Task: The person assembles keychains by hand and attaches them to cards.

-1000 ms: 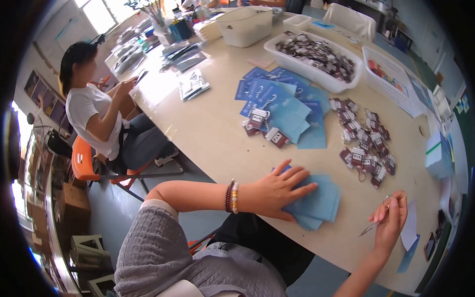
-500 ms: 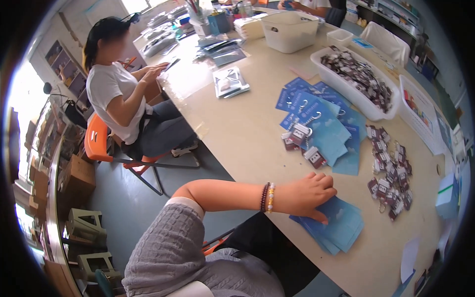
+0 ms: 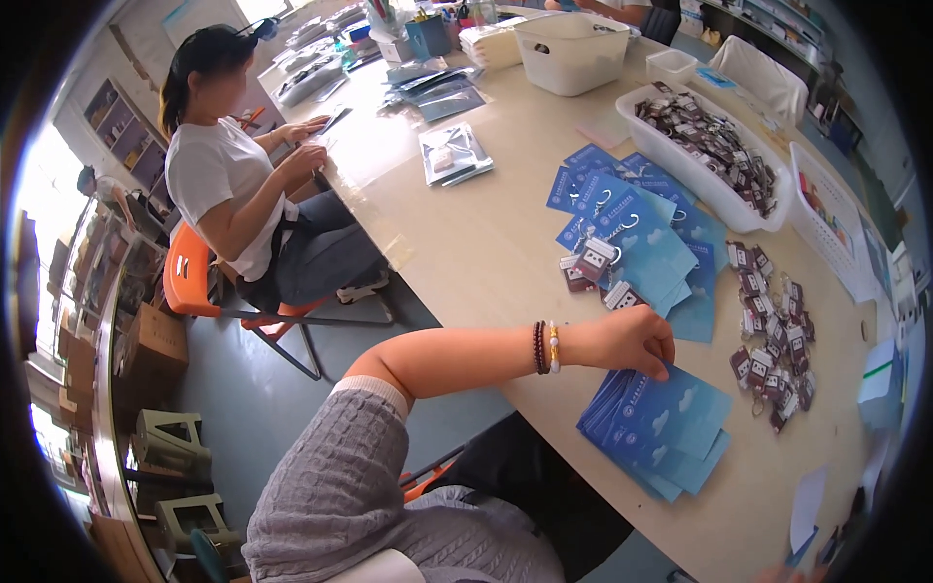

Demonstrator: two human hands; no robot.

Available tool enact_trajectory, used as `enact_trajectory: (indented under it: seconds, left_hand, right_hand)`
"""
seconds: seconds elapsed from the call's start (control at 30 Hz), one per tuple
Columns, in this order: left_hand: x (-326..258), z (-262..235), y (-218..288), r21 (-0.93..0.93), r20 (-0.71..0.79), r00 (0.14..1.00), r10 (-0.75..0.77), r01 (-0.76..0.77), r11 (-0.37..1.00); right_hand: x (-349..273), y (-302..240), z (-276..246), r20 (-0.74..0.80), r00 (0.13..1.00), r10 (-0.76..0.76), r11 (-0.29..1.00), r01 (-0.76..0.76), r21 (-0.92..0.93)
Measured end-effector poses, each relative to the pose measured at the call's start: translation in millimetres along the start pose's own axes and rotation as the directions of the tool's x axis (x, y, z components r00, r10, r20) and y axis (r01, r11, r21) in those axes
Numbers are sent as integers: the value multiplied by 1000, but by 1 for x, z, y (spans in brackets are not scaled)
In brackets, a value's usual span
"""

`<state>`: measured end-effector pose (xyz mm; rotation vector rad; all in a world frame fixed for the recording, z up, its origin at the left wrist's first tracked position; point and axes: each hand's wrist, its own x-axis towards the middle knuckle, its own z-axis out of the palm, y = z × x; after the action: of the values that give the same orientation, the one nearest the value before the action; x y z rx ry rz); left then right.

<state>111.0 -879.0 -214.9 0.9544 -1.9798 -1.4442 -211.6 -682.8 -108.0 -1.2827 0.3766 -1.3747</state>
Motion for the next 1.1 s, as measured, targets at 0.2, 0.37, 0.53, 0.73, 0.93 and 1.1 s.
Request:
enact_trajectory:
  seconds: [0.2,0.37,0.53,0.73,0.93,1.1]
  left_hand:
    - [18,-4,6,-42,80,993,91,-88,995]
    - [12,-16,24,-91,103,994,18,-9,996]
    - [16,-7,25,-157,96,995,-23,38,987]
    - [13,0,21,110,67,985,161,-168,980]
    - [8,3,21,600,157,836,525,-503,622]
    - [-8,14,44,233,2,973,231,-225,946]
  right_hand:
    - [47,81,16,-300,943,145,937,-228,-266]
    - [85,97,21,-347,915,204,817,-354,-455]
    - [79,105,-6,-497,851,169,757,-435,-488]
    - [76,114,-2,-421,815,397,671,-571,-473]
    - [81,134,8,-344,742,575,524,-657,-542]
    - [80,137,1,-394,730,559,557,-682,-474]
